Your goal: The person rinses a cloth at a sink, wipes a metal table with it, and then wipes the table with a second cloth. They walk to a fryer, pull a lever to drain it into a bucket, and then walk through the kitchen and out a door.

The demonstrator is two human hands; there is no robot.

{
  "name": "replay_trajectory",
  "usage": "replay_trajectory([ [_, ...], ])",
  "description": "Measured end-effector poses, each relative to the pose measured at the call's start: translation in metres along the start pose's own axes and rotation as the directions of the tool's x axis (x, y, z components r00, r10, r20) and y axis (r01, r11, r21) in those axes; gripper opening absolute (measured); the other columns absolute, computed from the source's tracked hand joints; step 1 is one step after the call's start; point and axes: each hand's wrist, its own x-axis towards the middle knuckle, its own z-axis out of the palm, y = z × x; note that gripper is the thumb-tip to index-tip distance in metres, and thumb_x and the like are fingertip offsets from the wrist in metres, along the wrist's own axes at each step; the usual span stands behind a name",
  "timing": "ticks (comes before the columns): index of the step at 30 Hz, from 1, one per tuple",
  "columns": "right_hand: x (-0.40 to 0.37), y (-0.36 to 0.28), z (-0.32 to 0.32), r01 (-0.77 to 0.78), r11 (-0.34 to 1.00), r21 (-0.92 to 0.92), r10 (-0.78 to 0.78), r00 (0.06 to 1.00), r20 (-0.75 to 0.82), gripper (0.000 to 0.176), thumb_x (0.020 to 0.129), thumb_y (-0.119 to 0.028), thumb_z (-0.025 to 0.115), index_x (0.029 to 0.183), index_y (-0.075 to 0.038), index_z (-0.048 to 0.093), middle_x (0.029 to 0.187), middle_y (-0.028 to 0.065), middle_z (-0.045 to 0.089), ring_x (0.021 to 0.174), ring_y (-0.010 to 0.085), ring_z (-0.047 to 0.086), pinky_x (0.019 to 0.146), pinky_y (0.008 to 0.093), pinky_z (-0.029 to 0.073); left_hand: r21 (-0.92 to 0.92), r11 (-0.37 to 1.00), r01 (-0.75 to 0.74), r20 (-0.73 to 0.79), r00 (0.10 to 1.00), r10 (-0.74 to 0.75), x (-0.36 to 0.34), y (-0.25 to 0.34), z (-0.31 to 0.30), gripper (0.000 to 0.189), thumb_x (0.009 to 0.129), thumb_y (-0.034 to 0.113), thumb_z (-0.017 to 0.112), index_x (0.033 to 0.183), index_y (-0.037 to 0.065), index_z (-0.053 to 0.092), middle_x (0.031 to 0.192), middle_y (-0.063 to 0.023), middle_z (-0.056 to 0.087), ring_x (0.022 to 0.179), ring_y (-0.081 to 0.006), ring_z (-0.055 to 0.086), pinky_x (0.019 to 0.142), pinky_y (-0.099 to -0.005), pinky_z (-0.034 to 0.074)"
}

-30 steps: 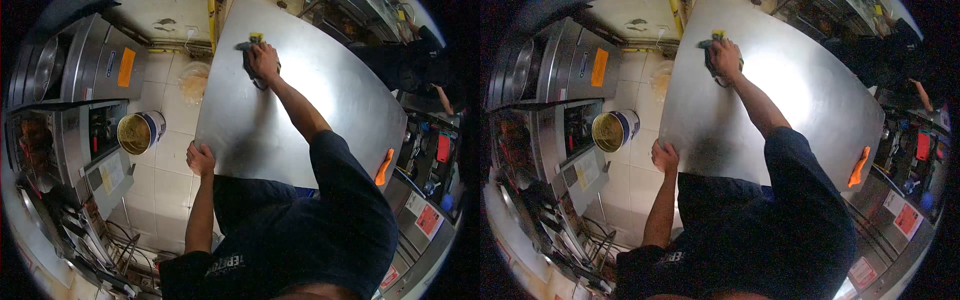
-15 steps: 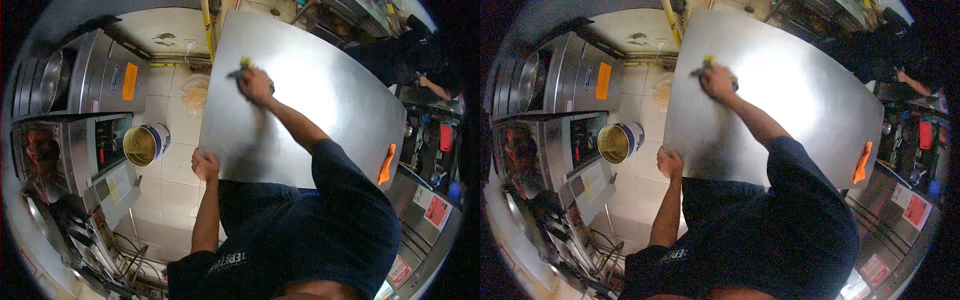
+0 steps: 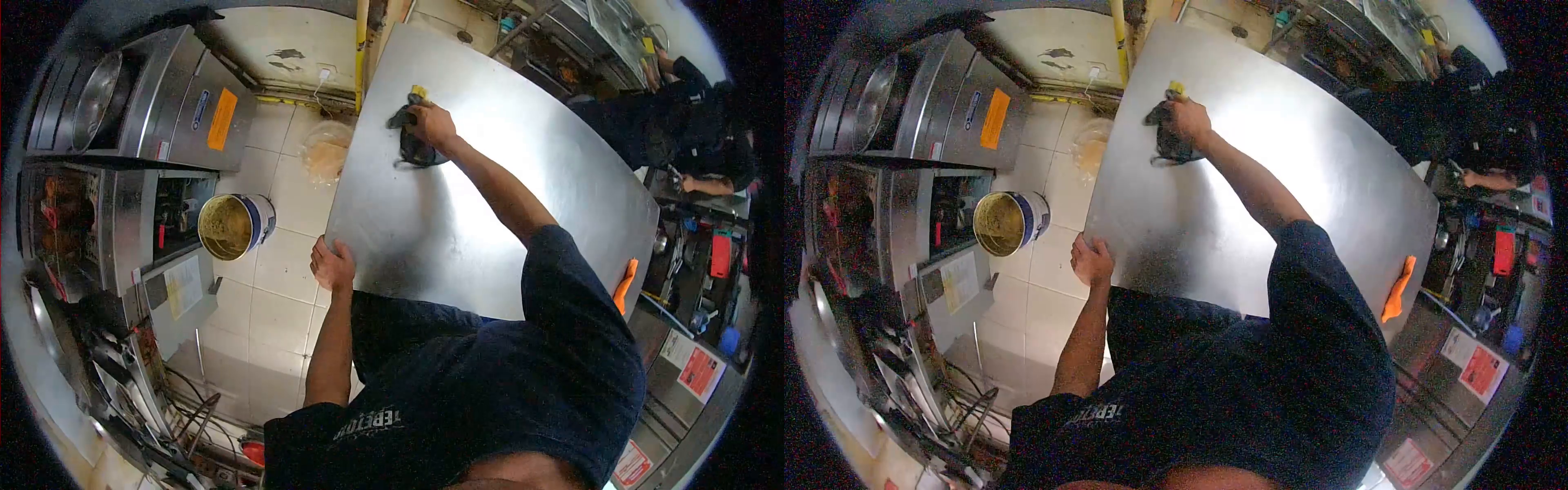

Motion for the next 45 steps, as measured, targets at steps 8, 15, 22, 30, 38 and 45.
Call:
replay_trajectory([
  [8,0.022,0.006,-0.009,-0.066,0.998,0.005,0.066,0.995,0.072,0.029,0.07,-0.021,0.07,0.095,-0.008,0.066,0.087,0.0162,0.066,0.087,0.0333,0.063,0.077,0.0423,0.05,-0.001,0.999,0.035,0.042,0.999,-0.035,0.001,0.005,-0.002,0.037,0.086,0.031,0.053,0.113,0.006,0.05,0.106,-0.0144,0.058,0.099,-0.0326,0.055,0.084,-0.0453,0.043],
  [15,0.035,0.033,0.011,-0.098,0.995,0.0,0.098,0.992,-0.075,0.023,0.072,-0.022,0.068,0.088,-0.006,0.066,0.084,0.0168,0.065,0.081,0.035,0.063,0.072,0.0439,0.051,-0.016,1.0,0.008,0.023,1.0,-0.007,0.001,0.004,-0.006,0.039,0.086,0.032,0.053,0.114,0.005,0.051,0.105,-0.0148,0.059,0.097,-0.0337,0.057,0.083,-0.0451,0.044],
  [22,0.01,0.005,0.008,0.078,0.996,0.053,-0.074,0.995,-0.072,0.03,0.073,-0.027,0.07,0.095,-0.006,0.067,0.085,0.0178,0.066,0.08,0.0361,0.063,0.072,0.0431,0.051,-0.03,1.0,-0.001,-0.028,1.0,0.001,-0.002,0.006,0.001,0.036,0.085,0.03,0.053,0.112,0.005,0.051,0.1,-0.0155,0.059,0.094,-0.0344,0.056,0.082,-0.0453,0.044],
  [30,0.022,-0.004,0.002,-0.063,0.996,0.069,0.067,0.997,-0.047,0.02,0.072,-0.018,0.067,0.085,-0.002,0.063,0.082,0.0187,0.064,0.08,0.0369,0.062,0.072,0.0444,0.05,0.012,0.999,0.032,0.025,0.999,-0.032,0.001,0.005,-0.005,0.039,0.087,0.032,0.05,0.113,0.005,0.051,0.106,-0.0164,0.059,0.096,-0.0347,0.057,0.082,-0.0451,0.045],
  [38,0.006,-0.016,0.019,-0.207,0.973,0.102,0.231,0.898,-0.376,0.021,0.075,-0.023,0.061,0.086,-0.006,0.062,0.089,0.0172,0.063,0.085,0.0362,0.06,0.075,0.0455,0.049,0.013,1.0,0.016,0.039,0.999,-0.016,-0.001,0.002,0.002,0.04,0.087,0.033,0.049,0.114,0.004,0.052,0.108,-0.0174,0.059,0.096,-0.0361,0.057,0.084,-0.0452,0.044],
  [45,-0.204,-0.107,0.067,0.389,0.87,0.302,-0.378,0.921,-0.096,0.023,0.072,-0.026,0.062,0.088,-0.009,0.06,0.088,0.0122,0.058,0.085,0.0321,0.056,0.074,0.0466,0.045,-0.014,1.0,0.019,0.007,1.0,-0.019,-0.002,0.0,0.0,0.044,0.088,0.035,0.047,0.114,0.0,0.052,0.114,-0.0198,0.057,0.101,-0.0376,0.055,0.085,-0.046,0.044],
])
